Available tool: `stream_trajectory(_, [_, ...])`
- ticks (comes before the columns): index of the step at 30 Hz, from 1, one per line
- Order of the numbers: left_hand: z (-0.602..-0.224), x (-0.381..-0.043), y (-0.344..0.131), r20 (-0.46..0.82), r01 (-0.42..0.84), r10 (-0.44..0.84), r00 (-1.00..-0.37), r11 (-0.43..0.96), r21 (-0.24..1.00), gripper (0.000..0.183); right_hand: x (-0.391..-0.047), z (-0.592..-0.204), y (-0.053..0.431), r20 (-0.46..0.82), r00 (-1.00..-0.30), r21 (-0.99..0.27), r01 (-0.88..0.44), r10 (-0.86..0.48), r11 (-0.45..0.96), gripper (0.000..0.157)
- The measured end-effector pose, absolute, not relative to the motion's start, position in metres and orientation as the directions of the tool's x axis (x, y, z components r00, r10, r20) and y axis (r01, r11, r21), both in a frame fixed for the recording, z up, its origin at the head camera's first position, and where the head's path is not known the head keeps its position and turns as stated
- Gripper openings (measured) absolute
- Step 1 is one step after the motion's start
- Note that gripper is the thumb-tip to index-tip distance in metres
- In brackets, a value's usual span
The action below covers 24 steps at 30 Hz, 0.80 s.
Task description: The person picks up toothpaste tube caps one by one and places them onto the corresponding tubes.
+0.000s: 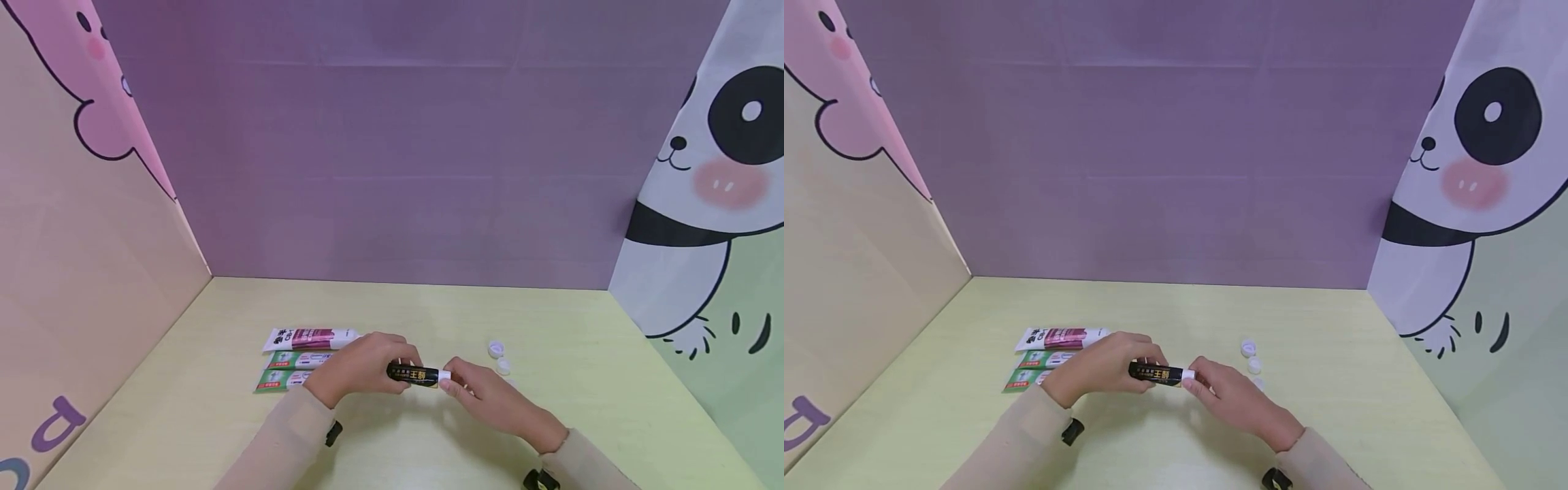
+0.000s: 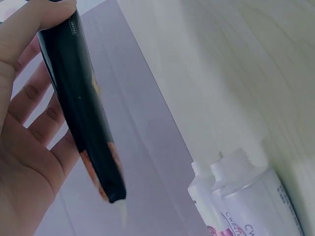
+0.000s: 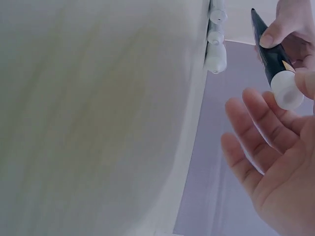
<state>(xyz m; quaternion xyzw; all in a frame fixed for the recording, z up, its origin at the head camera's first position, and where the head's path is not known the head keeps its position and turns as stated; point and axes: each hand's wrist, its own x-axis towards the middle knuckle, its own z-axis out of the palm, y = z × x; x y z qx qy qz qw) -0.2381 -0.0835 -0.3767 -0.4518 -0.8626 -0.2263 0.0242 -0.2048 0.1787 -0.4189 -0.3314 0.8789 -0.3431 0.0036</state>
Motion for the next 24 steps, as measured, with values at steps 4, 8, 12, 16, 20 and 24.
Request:
stream_trajectory(4, [-0.3788, -0.2396, -0.0828, 0.237, 0.785, 0.768, -0.594, 0.49, 0.379, 0.022, -0.2038, -0.4194, 0.1783, 0.251, -0.773, -0.66, -0.577, -0.583, 0.481, 0.015])
stream_trajectory(8, [-0.3805, -0.2407, -0.0818, 0.23, 0.782, 0.771, -0.594, 0.487, 0.389, 0.023, -0.2023, -0.4192, 0.1758, 0.266, -0.778, -0.694, -0.564, -0.569, 0.448, 0.03])
stream_trajectory(12, [-0.3805, -0.2405, -0.0806, 0.229, 0.782, 0.773, -0.592, 0.481, 0.397, 0.023, -0.2024, -0.4202, 0.1743, 0.276, -0.78, -0.705, -0.562, -0.562, 0.434, 0.03])
stream_trajectory(16, [-0.3792, -0.2397, -0.079, 0.243, 0.793, 0.777, -0.581, 0.473, 0.385, 0.023, -0.2022, -0.4219, 0.1747, 0.308, -0.765, -0.714, -0.579, -0.565, 0.395, 0.021])
stream_trajectory(20, [-0.3769, -0.2383, -0.0781, 0.25, 0.792, 0.772, -0.585, 0.475, 0.384, 0.024, -0.2016, -0.4213, 0.1759, 0.356, -0.752, -0.701, -0.607, -0.555, 0.374, 0.018])
stream_trajectory(24, [-0.3767, -0.2377, -0.0784, 0.257, 0.784, 0.764, -0.592, 0.472, 0.403, 0.025, -0.2018, -0.4205, 0.1775, 0.414, -0.728, -0.661, -0.653, -0.546, 0.37, 0.017])
